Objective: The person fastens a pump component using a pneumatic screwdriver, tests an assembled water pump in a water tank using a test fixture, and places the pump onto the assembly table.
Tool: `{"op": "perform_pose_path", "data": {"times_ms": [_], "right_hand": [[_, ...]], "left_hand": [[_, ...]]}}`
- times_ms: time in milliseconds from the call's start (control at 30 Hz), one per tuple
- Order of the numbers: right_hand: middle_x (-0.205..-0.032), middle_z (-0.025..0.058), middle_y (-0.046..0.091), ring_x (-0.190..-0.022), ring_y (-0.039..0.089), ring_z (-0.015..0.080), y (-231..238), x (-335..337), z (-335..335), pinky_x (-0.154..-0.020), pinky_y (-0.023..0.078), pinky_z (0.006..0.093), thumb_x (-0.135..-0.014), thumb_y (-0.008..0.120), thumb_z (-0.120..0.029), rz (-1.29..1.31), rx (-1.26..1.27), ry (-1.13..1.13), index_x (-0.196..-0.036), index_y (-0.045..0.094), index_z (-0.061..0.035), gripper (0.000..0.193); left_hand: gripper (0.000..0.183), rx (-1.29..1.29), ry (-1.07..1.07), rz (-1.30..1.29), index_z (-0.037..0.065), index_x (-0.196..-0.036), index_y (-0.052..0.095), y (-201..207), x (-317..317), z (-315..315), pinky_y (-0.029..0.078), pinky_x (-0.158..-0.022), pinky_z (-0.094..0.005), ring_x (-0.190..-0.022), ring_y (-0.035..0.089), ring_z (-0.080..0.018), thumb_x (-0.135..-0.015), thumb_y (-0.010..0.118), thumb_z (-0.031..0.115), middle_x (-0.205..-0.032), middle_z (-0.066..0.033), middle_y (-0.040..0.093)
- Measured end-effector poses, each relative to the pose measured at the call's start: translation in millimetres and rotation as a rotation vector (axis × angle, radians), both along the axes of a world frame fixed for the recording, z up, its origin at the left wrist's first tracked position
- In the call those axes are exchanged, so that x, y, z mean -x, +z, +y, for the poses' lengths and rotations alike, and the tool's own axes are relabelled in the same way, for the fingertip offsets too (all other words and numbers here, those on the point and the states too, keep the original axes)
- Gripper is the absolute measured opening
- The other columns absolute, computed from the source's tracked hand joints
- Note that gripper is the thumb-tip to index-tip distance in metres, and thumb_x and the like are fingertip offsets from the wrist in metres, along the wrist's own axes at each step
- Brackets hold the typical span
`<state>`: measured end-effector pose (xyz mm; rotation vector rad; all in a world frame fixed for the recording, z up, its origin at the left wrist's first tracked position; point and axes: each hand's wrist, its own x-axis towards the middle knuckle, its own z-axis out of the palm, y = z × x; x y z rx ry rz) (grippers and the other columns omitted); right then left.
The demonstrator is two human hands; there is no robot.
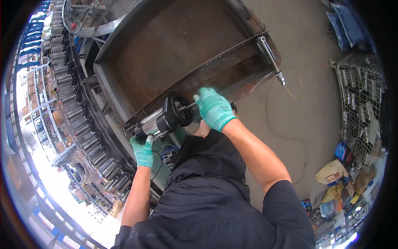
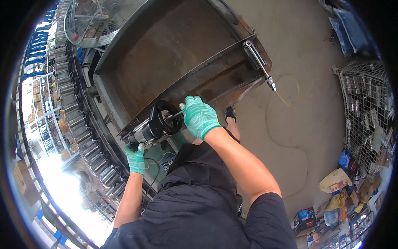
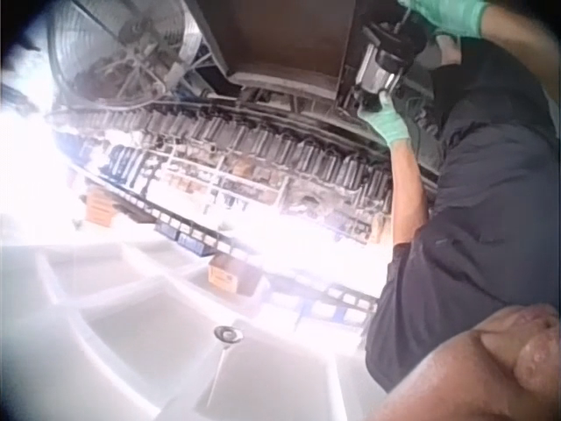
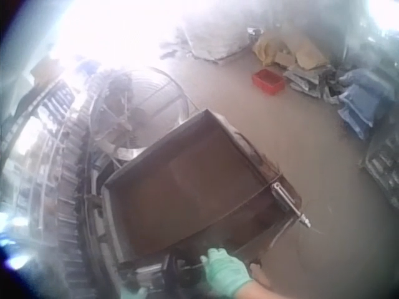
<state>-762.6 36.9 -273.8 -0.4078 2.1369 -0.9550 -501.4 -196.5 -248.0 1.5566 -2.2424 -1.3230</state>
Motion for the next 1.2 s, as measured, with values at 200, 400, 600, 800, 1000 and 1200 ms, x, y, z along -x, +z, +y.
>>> {"op": "perform_pose_path", "data": {"times_ms": [200,400,600,800,1000,1200], "right_hand": [[-0.103,0.0269,0.07,-0.098,0.068,0.0398,-2,19,8,-0.082,0.053,0.0459,-0.098,0.062,-0.033,-0.288,0.088,-0.01,-0.127,0.05,0.0075,0.051],[-0.074,0.0078,0.066,-0.057,0.064,0.0149,7,49,26,-0.048,0.049,0.0288,-0.095,0.07,-0.031,-0.598,0.315,0.118,-0.109,0.06,0.0018,0.037],[-0.069,0.01,0.061,-0.058,0.056,0.0204,5,45,6,-0.062,0.048,0.0394,-0.103,0.051,-0.048,-0.514,-0.037,0.109,-0.084,0.066,-0.001,0.053],[-0.067,0.0025,0.055,-0.062,0.053,0.0123,-4,17,3,-0.056,0.045,0.0305,-0.104,0.052,-0.039,-0.535,0.276,-0.221,-0.106,0.065,-0.0018,0.039],[-0.066,0.0034,0.055,-0.059,0.052,0.0128,10,22,0,-0.055,0.045,0.0298,-0.102,0.055,-0.047,-0.717,0.225,-0.305,-0.105,0.066,-0.0005,0.048],[-0.078,0.0207,0.068,-0.079,0.068,0.0316,-5,26,-9,-0.078,0.053,0.0439,-0.098,0.054,-0.057,-0.179,-0.054,0.109,-0.089,0.071,0.0016,0.061]], "left_hand": [[0.062,-0.016,0.014,0.016,0.004,-0.122,0.046,-4,-1,0,0.043,-0.097,-0.0308,-0.103,0.054,-0.0163,-0.081,0.087,0.025,-0.114,-0.0043,0.058],[0.058,0.009,0.016,0.087,0.004,-0.121,0.047,-4,3,5,0.044,-0.096,-0.0304,-0.101,0.054,-0.0162,-0.082,0.086,0.021,-0.112,-0.0049,0.058],[0.058,0.049,-0.001,0.014,0.003,-0.12,0.046,-4,5,5,0.044,-0.096,-0.0302,-0.103,0.054,-0.0164,-0.081,0.086,0.018,-0.112,-0.0057,0.058],[0.059,0.022,0.004,0.048,0.003,-0.121,0.045,0,7,8,0.044,-0.094,-0.0294,-0.101,0.054,-0.0161,-0.081,0.086,0.018,-0.112,-0.0053,0.057],[0.061,0.036,0.019,0.02,0.005,-0.121,0.045,1,9,9,0.046,-0.092,-0.0292,-0.1,0.054,-0.0152,-0.08,0.087,0.017,-0.112,-0.0044,0.057],[0.062,0.013,0.023,0.045,0.004,-0.123,0.044,-2,7,8,0.046,-0.094,-0.0298,-0.103,0.055,-0.0162,-0.08,0.087,0.018,-0.115,-0.0056,0.058]]}}
